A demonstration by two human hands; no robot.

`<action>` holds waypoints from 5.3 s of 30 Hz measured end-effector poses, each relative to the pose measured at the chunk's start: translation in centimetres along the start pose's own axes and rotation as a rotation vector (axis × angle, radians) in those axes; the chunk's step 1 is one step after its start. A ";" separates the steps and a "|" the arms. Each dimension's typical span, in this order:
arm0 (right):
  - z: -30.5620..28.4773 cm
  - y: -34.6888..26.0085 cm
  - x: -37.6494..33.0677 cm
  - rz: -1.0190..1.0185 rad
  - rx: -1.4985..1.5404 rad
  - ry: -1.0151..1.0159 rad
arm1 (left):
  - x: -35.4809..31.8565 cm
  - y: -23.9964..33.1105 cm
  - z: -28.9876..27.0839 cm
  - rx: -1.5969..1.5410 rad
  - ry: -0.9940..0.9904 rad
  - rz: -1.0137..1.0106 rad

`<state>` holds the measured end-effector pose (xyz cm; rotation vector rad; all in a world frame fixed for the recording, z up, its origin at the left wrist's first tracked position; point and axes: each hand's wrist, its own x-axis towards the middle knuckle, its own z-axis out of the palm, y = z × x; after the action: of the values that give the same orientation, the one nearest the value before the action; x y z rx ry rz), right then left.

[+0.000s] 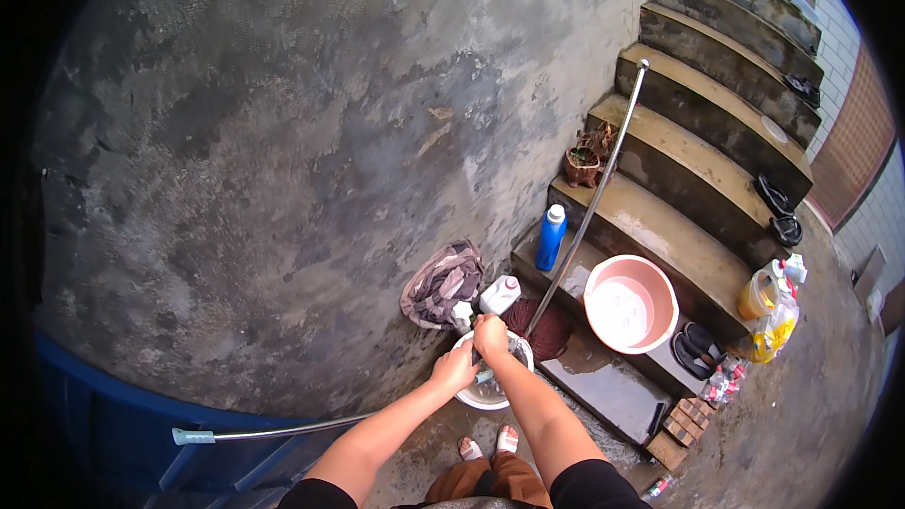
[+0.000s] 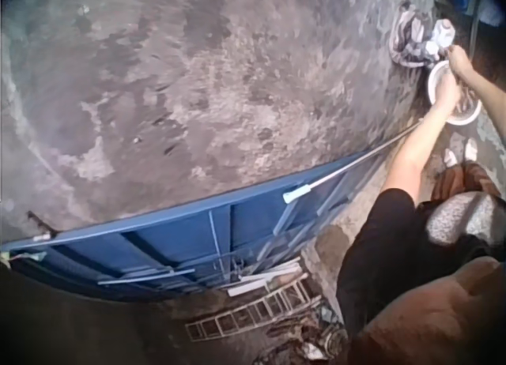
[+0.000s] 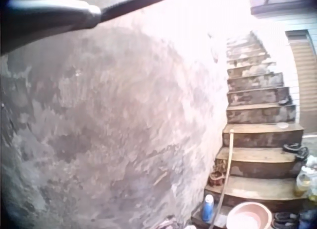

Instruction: The person washes a dark piece of clothing by hand in a pink basin filled with water. They scrub the item indoors, then carry the basin outside to a courtyard area. The person pours out the soapy water, refills the basin with fresh water from a white bucket, and continues to scrub and rinse the clothing item before returning indoors.

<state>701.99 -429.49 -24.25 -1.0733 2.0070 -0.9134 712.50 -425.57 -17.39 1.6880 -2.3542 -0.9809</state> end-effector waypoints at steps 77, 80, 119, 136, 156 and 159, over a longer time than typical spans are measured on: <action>-5.2 -10.1 -12.1 -0.522 -0.685 -0.073 | -2.8 -1.7 -11.7 0.279 -0.057 0.650; -4.5 -10.6 -12.1 -0.323 -0.560 -0.086 | -2.1 -2.1 -11.9 0.353 0.025 0.750; -5.6 -10.8 -13.9 -0.790 -0.712 0.135 | -3.0 -1.0 -13.8 -0.202 -0.702 0.260; -0.8 -7.2 -12.9 -0.067 0.175 -0.176 | 0.1 -6.0 -9.1 0.417 0.160 1.119; -13.6 13.4 -5.9 0.525 0.800 -0.121 | 7.6 3.3 9.0 -0.647 -0.337 0.029; -16.3 19.3 -2.7 0.618 0.896 0.131 | 10.7 5.7 13.1 -0.717 -0.407 0.009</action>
<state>682.31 -414.85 -30.86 0.0968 1.5591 -1.3283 698.21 -427.99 -27.76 1.2679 -1.8066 -2.0061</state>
